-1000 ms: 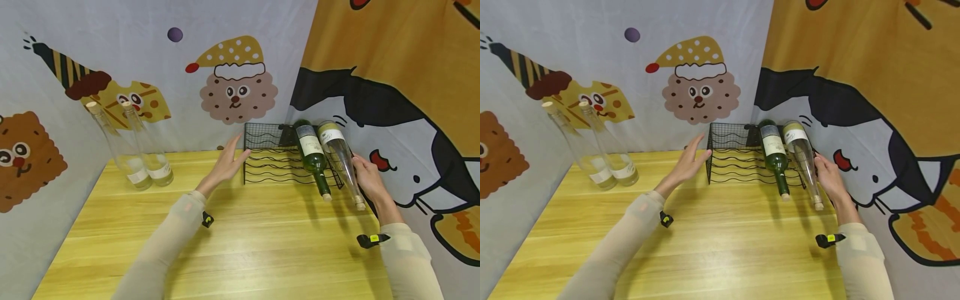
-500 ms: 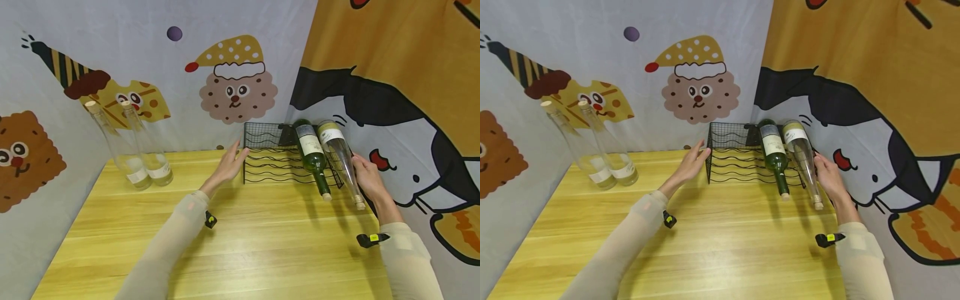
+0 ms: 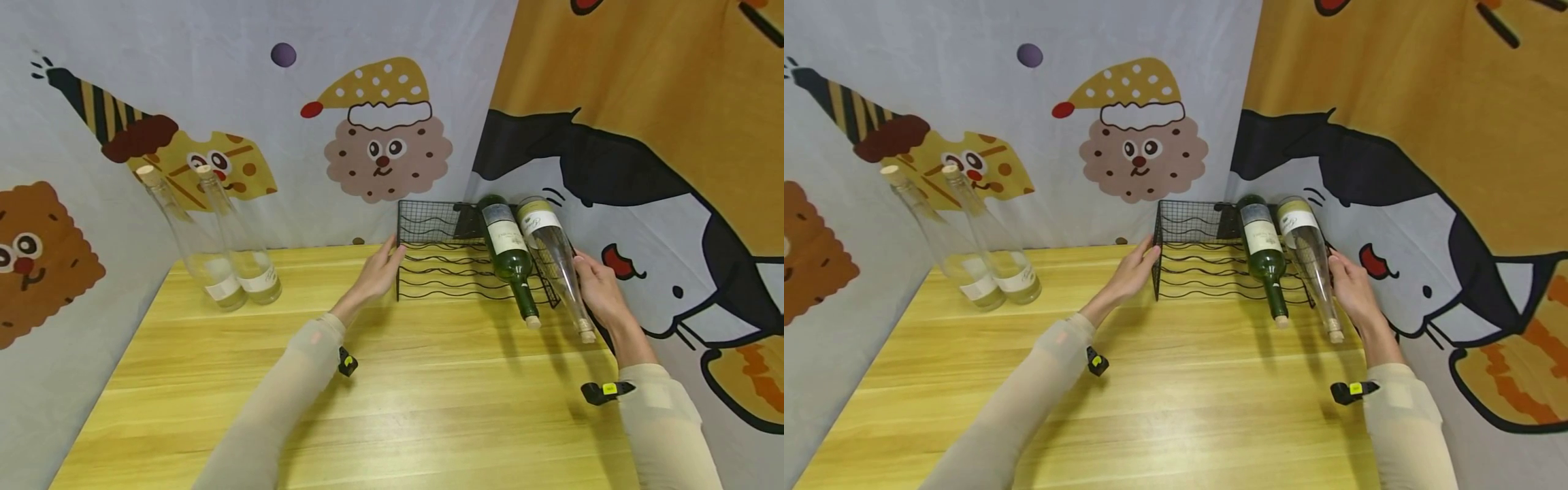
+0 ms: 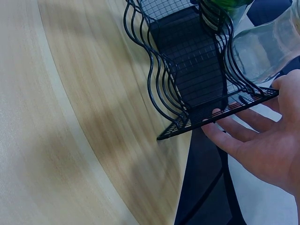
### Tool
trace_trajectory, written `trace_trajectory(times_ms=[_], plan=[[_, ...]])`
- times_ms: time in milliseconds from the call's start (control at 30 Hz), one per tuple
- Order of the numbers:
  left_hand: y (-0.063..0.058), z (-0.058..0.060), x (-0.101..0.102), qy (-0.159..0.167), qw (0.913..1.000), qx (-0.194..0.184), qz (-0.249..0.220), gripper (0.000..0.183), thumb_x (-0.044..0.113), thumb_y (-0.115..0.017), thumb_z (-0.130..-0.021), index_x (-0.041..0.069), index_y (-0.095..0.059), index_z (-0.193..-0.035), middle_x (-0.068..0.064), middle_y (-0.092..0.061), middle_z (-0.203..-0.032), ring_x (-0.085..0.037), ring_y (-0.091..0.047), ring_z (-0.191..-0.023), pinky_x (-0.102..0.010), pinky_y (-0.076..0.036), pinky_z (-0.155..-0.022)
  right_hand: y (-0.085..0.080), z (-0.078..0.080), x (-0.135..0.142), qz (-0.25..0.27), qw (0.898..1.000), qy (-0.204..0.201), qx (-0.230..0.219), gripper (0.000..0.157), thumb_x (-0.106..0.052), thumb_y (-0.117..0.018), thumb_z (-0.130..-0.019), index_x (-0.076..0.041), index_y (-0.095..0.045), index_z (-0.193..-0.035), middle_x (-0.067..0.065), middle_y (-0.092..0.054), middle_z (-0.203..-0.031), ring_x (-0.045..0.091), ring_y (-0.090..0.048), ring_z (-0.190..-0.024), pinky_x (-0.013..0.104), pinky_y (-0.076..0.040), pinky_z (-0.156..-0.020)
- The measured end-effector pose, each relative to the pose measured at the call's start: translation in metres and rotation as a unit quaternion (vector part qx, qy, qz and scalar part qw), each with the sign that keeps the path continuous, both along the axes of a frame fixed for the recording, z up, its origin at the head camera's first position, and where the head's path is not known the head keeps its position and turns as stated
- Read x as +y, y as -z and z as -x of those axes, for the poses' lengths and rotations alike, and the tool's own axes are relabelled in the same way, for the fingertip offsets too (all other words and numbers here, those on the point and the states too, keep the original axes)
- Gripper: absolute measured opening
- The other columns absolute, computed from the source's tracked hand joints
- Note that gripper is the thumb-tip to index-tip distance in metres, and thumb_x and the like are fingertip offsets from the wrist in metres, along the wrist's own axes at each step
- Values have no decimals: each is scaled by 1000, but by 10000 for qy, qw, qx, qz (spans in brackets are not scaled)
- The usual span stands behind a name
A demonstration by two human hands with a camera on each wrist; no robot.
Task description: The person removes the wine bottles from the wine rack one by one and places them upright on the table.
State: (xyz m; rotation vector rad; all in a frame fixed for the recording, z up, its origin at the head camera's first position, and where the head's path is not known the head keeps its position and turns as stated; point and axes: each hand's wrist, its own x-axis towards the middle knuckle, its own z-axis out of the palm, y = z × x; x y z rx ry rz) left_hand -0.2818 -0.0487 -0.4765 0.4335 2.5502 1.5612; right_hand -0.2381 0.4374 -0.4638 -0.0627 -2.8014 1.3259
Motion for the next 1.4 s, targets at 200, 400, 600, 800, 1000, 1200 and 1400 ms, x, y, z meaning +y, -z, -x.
trace_trajectory(times_ms=[200,400,600,800,1000,1200,1400], plan=[[3,1,-2,-6,9999,22,-113,74,59,-28,-122,20,-14,-184,-8,-27,-189,-41,-37,-171,-60,-31,-143,-1,2,0,-5,10000,33,-70,69,-58,-22,-122,-22,-25,-181,23,-27,-185,59,-27,-168,82,-28,-131],[3,1,-2,-14,9997,30,-233,72,56,-29,-123,18,-17,-183,-10,-28,-189,-43,-43,-167,-59,-35,-141,-2,0,-1,-29,10000,66,-46,69,-58,-22,-122,-21,-27,-181,24,-28,-185,59,-26,-169,81,-26,-132],[4,-1,0,-38,9995,94,-285,71,55,-28,-123,17,-18,-183,-11,-26,-189,-40,-41,-169,-56,-31,-143,-3,-1,-2,-71,10000,29,40,69,-56,-20,-123,-19,-24,-181,25,-25,-186,60,-22,-169,82,-22,-134],[7,-1,1,-149,9995,124,-253,71,56,-28,-123,18,-21,-183,-10,-29,-188,-37,-61,-153,-54,-34,-142,-5,-2,-4,-53,10000,23,32,70,-56,-21,-122,-18,-26,-181,25,-28,-184,59,-24,-169,82,-24,-133],[9,-1,1,-91,9993,83,-360,70,55,-28,-123,20,-21,-183,-9,-33,-187,-41,-56,-157,-54,-35,-142,-6,-5,-1,-104,9998,149,58,74,-57,-24,-122,-12,-28,-180,29,-33,-182,60,-31,-165,75,-37,-131],[9,-1,0,-90,9992,126,-376,73,58,-28,-122,17,-21,-182,-21,-65,-162,-35,-73,-129,-53,-41,-139,-5,-5,0,-121,9983,355,446,70,-54,-29,-123,-11,-37,-178,30,-45,-176,28,-62,-143,9,-56,-87],[8,0,-2,45,9977,-58,-673,71,53,-31,-123,16,-21,-183,-1,-50,-61,-16,-38,-52,-44,-57,-77,-9,-9,1,-22,9916,386,1233,63,-44,-38,-124,-6,-46,-173,30,-56,-165,-21,-51,-121,-3,-50,-91]])
